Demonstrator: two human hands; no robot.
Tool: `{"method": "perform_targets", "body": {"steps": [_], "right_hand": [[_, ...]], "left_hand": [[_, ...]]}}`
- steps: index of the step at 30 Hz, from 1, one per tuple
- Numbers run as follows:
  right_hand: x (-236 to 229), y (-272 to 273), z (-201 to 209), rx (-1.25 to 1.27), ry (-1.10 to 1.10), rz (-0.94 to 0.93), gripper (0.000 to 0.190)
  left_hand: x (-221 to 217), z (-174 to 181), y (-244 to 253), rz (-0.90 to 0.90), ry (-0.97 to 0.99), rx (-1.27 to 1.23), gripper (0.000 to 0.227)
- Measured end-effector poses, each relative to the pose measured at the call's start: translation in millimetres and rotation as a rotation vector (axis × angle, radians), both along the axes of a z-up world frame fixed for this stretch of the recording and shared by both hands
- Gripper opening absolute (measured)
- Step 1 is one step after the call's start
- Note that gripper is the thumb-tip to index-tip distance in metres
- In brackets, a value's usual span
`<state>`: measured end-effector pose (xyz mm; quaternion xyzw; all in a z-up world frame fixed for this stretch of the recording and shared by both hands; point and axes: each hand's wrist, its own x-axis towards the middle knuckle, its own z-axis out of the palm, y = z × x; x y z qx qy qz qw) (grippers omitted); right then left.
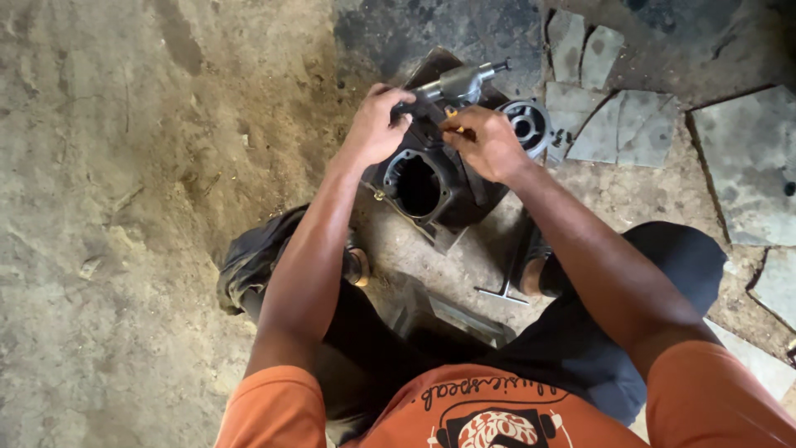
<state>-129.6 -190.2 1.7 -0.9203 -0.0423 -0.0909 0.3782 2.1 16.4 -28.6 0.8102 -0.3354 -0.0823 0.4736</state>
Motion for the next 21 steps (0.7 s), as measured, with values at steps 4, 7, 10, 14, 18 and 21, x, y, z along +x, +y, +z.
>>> {"method": "perform_targets", "body": {"steps": [4, 7, 10, 14, 18, 21], "right_hand": [[15, 2, -20, 0.14, 0.115, -0.052, 0.021], [22, 7, -32, 0.31, 0.105, -0.02, 0.017], [21, 9, -31, 0.315, 0.039, 0.013, 0.015], [19, 8, -13, 0.073, -0.073, 0.095, 0.018], [24, 17, -12, -0.016, -0.054, 0.056, 0.015], [22, 16, -18, 0.009, -0.074, 0.013, 0.015]], "left_hand": [[3, 2, 3, 0.001, -0.051, 0.032, 0.011], [9, -1, -2, -0.003, 0.004, 0.067, 0.01], [19, -5, -4, -0.006, -0.039, 0.105, 0.015], [31, -4, -3, -0.111, 0.007, 0.12, 0.014], [35, 3, -5, -0.156, 0.03, 0.119, 0.016], [30, -1, -8, -0.116, 0.054, 0.112, 0.018]]}}
